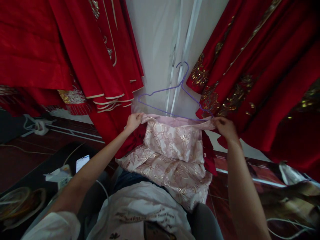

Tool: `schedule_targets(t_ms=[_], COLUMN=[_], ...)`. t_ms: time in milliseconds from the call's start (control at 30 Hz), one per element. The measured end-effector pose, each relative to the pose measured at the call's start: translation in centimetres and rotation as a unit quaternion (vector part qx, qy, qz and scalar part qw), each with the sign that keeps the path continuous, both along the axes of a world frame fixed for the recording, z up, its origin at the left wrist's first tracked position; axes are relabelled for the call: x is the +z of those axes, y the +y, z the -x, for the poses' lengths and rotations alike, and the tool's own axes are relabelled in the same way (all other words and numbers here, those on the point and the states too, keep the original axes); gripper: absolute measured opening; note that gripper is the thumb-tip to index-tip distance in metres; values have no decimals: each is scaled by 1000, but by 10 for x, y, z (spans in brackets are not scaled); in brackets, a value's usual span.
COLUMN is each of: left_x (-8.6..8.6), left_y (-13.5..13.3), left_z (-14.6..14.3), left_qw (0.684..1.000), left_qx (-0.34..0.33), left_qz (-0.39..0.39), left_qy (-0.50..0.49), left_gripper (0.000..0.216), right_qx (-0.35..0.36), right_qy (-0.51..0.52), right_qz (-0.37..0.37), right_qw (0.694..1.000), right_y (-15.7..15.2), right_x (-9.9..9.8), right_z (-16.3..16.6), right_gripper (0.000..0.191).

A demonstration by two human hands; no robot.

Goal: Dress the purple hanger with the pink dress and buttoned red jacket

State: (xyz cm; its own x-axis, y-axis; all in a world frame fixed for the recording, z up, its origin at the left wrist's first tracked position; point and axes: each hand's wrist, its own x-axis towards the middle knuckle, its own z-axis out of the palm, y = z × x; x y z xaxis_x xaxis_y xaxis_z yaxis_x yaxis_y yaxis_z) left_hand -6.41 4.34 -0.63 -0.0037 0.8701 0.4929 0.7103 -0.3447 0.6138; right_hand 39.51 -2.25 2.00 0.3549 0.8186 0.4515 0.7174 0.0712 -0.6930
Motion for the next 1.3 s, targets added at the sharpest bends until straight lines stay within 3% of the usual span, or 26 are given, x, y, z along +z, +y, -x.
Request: schedule_targets(t_ms=[67, 167, 267, 367, 467, 633, 700, 767, 867, 967, 1133, 1200, 1300], left_x=[-3, 14, 39, 54, 46, 7, -1, 2, 20, 31, 5, -3, 2], left_y=[-16, -35, -46, -48, -41, -35, -44, -59, -72, -60, -28, -34, -59], left_z=[-14, -44, -75, -103, -122, -137, -139, -142, -147, -148, -137, -132, -124], left_qw=[998, 981, 953, 939, 942, 941, 937, 930, 925, 938, 929, 924, 930], left_qx=[-38, -106, -149, -201, -268, -330, -345, -363, -317, -209, -149, -127, -100], left_qz=[-11, -103, -184, -216, -174, -36, -14, -48, -156, -204, -189, -212, -246], left_qy=[46, 125, 187, 177, 100, -62, -56, 22, 140, 187, 281, 292, 254], left_gripper=[41, 39, 36, 31, 30, 33, 32, 29, 26, 28, 20, 20, 24], right_qx=[42, 104, 206, 305, 307, 284, 272, 261, 256, 255, 235, 195, 120], right_qy=[40, 77, 61, 37, 30, 23, 19, 12, 9, 15, 58, 121, 233], right_qz=[9, 27, 125, 193, 178, 174, 169, 162, 155, 127, 56, 17, -34], right_qw=[998, 991, 969, 932, 934, 943, 947, 952, 954, 959, 969, 973, 964], right_y=[-3, -21, -50, -75, -89, -101, -104, -107, -110, -110, -100, -94, -87], right_x=[-14, -22, -17, -3, 12, 28, 31, 32, 34, 34, 28, 23, 15], right_z=[4, 15, 30, 46, 58, 62, 60, 57, 53, 52, 54, 53, 46], right_gripper=[27, 31, 39, 44, 47, 44, 42, 43, 43, 40, 32, 28, 28])
